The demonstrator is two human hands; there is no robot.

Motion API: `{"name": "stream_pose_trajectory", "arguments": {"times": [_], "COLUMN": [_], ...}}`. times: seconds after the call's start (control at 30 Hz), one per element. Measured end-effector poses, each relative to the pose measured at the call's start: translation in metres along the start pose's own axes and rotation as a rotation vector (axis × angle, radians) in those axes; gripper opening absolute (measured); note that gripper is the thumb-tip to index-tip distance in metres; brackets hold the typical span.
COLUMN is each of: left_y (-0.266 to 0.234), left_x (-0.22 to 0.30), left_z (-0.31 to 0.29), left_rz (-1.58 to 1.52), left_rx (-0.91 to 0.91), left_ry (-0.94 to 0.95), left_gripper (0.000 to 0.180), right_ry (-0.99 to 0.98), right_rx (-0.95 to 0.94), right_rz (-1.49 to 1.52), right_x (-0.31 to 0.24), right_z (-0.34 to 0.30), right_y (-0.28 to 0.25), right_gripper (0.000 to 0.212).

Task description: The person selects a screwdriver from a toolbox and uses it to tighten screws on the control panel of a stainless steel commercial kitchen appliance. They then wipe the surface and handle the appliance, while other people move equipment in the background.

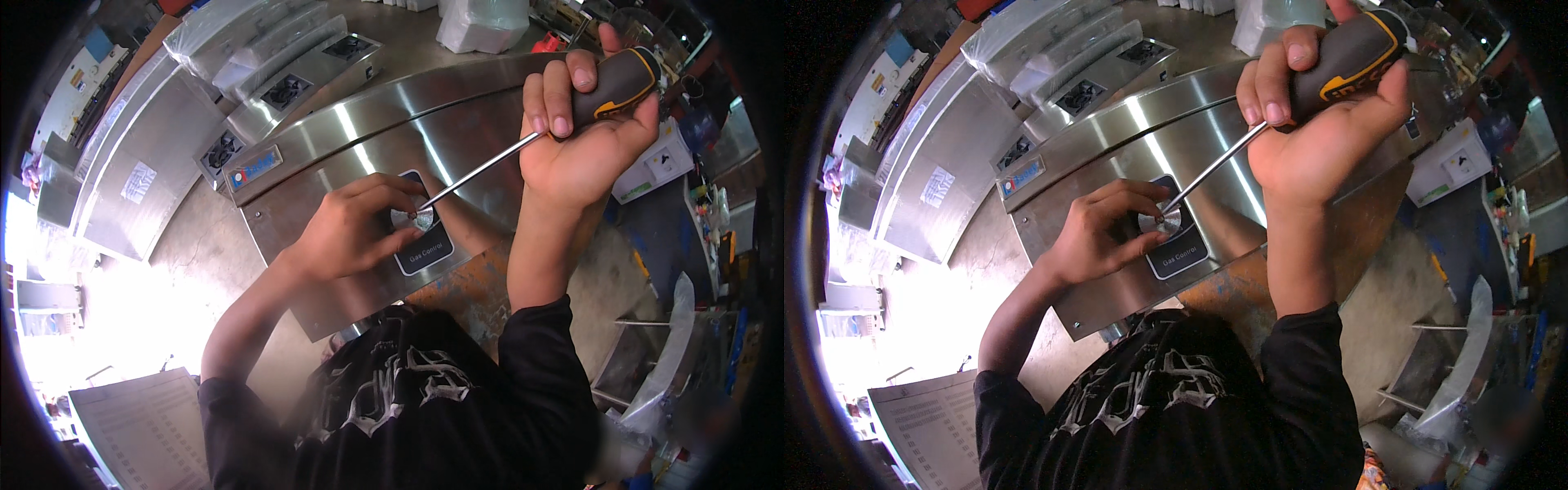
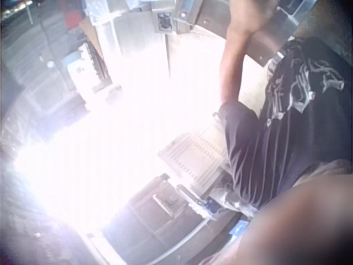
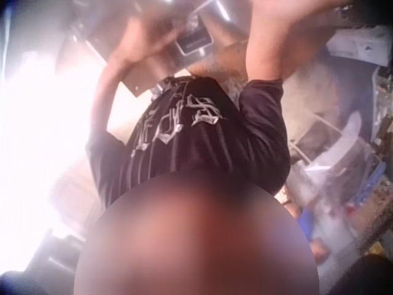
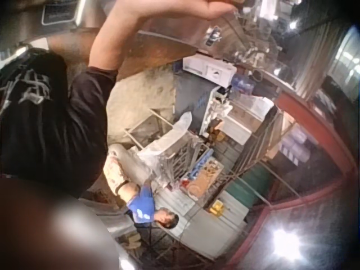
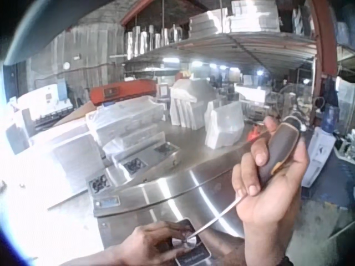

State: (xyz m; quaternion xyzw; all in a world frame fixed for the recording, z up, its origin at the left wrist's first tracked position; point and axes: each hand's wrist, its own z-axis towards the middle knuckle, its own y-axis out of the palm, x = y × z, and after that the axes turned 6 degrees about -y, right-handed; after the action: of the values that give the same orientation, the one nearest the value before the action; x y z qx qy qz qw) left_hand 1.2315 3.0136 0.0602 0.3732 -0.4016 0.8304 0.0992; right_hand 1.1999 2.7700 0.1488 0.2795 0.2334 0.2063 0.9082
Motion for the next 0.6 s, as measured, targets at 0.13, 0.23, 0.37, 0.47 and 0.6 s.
{"name": "stream_pose_trajectory", "arguments": {"times": [0.13, 0.23, 0.37, 0.47, 0.6], "left_y": [-0.002, -0.002, -0.002, -0.003, -0.002], "left_x": [0.002, 0.001, 0.001, 0.002, 0.002], "left_z": [-0.001, -0.001, -0.001, -0.002, -0.002], "left_rz": [0.018, 0.03, 0.026, 0.037, 0.018], "left_rx": [0.014, -0.002, -0.013, -0.02, -0.014], "left_ry": [-0.026, -0.045, -0.05, -0.057, -0.069], "left_gripper": [0.035, 0.036, 0.035, 0.034, 0.033], "right_ry": [-0.016, -0.016, -0.023, -0.04, -0.019], "right_rx": [0.041, 0.028, 0.016, 0.028, 0.048], "right_rz": [-0.016, -0.044, -0.042, -0.058, -0.071], "right_x": [-0.006, -0.005, -0.002, 0.0, 0.003], "right_z": [-0.005, -0.009, -0.012, -0.014, -0.016], "right_y": [-0.003, -0.003, -0.002, 0.001, 0.004], "right_gripper": [0.058, 0.059, 0.061, 0.061, 0.06]}}
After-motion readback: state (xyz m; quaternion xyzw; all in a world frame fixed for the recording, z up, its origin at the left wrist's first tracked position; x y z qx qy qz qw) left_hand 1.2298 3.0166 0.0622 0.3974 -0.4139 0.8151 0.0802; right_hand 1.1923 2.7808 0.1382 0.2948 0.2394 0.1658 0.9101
